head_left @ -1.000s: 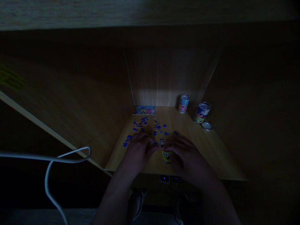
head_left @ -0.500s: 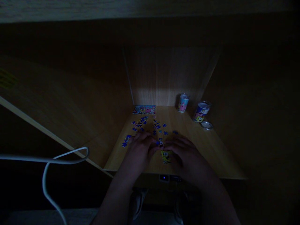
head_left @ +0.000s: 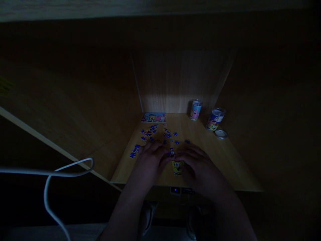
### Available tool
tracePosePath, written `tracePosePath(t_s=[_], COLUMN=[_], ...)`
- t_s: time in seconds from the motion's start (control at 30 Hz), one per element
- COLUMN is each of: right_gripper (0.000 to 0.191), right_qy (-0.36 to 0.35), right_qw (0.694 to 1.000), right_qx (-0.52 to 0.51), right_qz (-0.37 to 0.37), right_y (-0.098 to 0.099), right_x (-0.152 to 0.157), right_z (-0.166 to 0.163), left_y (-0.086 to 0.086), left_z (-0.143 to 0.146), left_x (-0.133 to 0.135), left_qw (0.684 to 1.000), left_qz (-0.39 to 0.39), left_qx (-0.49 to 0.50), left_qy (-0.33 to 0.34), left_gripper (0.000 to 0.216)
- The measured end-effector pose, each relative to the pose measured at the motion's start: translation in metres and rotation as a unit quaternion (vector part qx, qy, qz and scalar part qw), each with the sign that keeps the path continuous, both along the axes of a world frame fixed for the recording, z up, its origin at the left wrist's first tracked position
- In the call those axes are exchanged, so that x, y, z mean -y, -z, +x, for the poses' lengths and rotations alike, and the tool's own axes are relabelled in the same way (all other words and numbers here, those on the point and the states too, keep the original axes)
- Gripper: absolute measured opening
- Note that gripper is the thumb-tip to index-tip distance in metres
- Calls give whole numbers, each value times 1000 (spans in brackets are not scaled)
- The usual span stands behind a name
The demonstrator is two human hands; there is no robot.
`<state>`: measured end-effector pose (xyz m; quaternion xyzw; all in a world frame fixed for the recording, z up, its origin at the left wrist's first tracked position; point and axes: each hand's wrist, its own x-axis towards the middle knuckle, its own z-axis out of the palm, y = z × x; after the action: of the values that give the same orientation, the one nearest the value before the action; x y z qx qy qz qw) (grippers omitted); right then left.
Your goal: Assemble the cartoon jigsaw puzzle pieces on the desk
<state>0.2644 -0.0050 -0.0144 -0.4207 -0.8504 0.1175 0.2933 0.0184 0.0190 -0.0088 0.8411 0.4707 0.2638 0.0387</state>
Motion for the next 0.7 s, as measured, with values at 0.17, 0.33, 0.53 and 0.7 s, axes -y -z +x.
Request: tracePosePath(t_s=[0.17,0.33,0.53,0.7], right_gripper=[52,54,52,46], right_qy=[-2,4,33,42], right_qw=[1000,1000,999,998], right_qx=[-2,9,28,37], right_qz=[6,0,17,15], right_y=[0,0,5,7], right_x=[0,0,2,3], right_z=[0,1,0,0], left_y=[-1,-4,-4,-6], left_z=[0,1,1,3], left_x=[0,1,2,4], left_qw=[1000,1000,999,999], left_qz=[7,-3,-7,-11], left_qx=[6,-9,-4,-11], left_qy=[27,29,39,46], left_gripper=[7,3,7,8])
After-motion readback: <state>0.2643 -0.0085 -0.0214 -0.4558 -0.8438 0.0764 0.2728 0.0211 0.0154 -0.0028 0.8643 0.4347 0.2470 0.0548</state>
